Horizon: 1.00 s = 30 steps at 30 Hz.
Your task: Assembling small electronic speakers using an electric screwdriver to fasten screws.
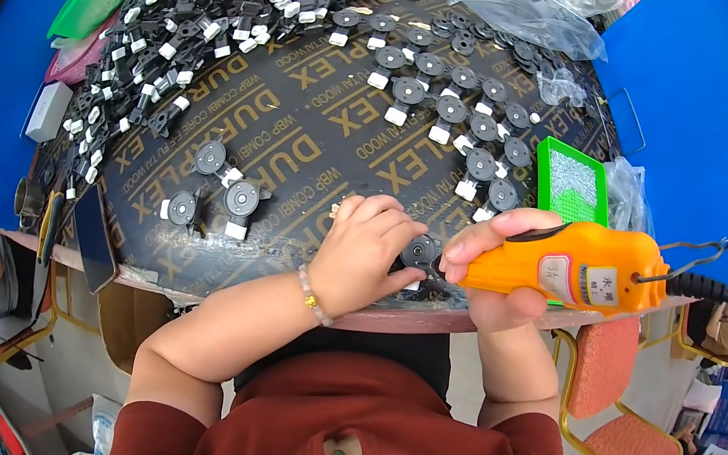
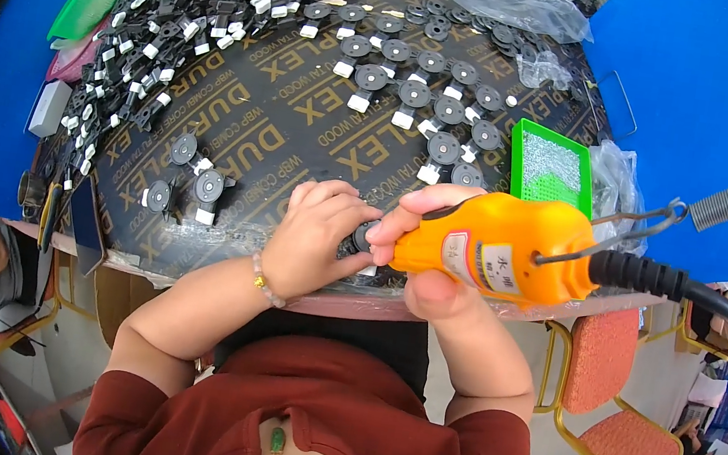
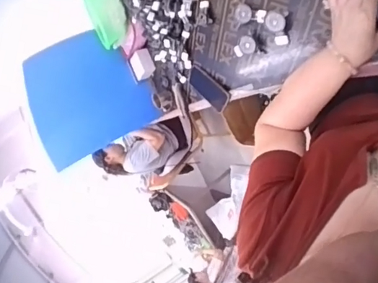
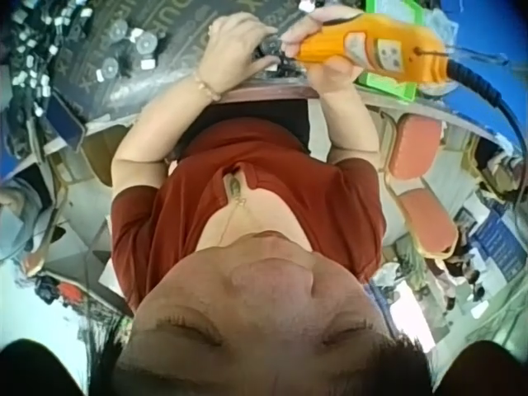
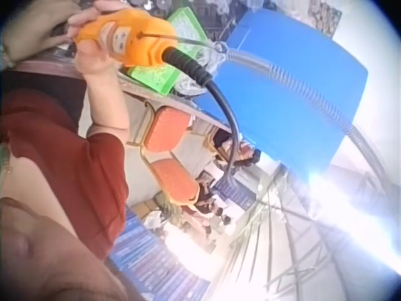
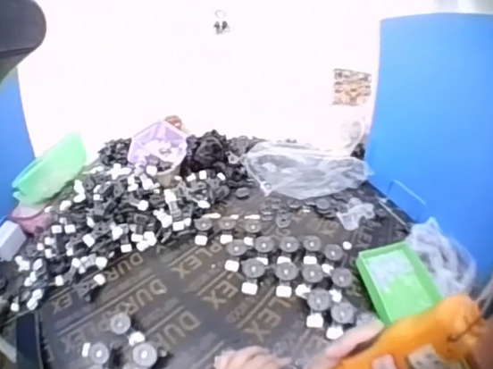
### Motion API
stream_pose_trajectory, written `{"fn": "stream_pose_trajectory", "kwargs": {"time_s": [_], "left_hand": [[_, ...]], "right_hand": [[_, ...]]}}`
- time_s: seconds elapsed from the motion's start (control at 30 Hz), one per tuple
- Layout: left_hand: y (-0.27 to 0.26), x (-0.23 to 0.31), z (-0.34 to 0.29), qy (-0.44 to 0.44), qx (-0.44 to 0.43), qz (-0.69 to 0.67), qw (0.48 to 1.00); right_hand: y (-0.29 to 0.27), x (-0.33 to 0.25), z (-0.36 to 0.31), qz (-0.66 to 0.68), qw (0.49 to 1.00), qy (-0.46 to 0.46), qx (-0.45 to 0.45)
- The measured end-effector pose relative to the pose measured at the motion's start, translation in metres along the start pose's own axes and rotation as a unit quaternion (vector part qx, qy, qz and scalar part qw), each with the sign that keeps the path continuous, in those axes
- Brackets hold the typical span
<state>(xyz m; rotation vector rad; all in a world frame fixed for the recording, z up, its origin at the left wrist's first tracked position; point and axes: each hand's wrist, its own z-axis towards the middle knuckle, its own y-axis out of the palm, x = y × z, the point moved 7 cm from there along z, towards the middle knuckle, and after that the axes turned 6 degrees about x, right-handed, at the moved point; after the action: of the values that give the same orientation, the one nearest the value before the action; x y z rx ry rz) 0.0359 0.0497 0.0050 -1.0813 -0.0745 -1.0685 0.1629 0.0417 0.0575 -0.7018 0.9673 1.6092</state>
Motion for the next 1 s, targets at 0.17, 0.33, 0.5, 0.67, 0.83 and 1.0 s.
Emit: {"fn": "stream_pose_trajectory", "kwargs": {"time_s": [0.17,0.33,0.5,0.67,0.83,1.0], "left_hand": [[0.000,0.000,0.001,-0.002,-0.003,-0.003,1.000],[0.003,-0.002,0.000,0.001,-0.016,0.005,1.000],[-0.008,0.002,-0.003,-0.001,-0.006,0.021,1.000],[-0.066,-0.027,-0.007,-0.049,-0.092,0.257,0.961],[-0.144,-0.078,0.018,-0.079,-0.081,0.289,0.951],[-0.110,-0.136,0.109,-0.016,-0.033,0.306,0.951]], "right_hand": [[0.006,0.003,-0.001,-0.005,1.000,0.019,-0.011],[0.015,0.002,-0.006,-0.009,1.000,0.019,0.002],[0.007,0.012,-0.008,0.077,0.995,0.055,0.013],[-0.018,-0.041,0.000,0.106,0.986,-0.132,0.004],[-0.088,-0.062,-0.005,-0.061,0.978,-0.161,0.120],[-0.091,-0.055,-0.005,-0.072,0.977,-0.142,0.142]]}}
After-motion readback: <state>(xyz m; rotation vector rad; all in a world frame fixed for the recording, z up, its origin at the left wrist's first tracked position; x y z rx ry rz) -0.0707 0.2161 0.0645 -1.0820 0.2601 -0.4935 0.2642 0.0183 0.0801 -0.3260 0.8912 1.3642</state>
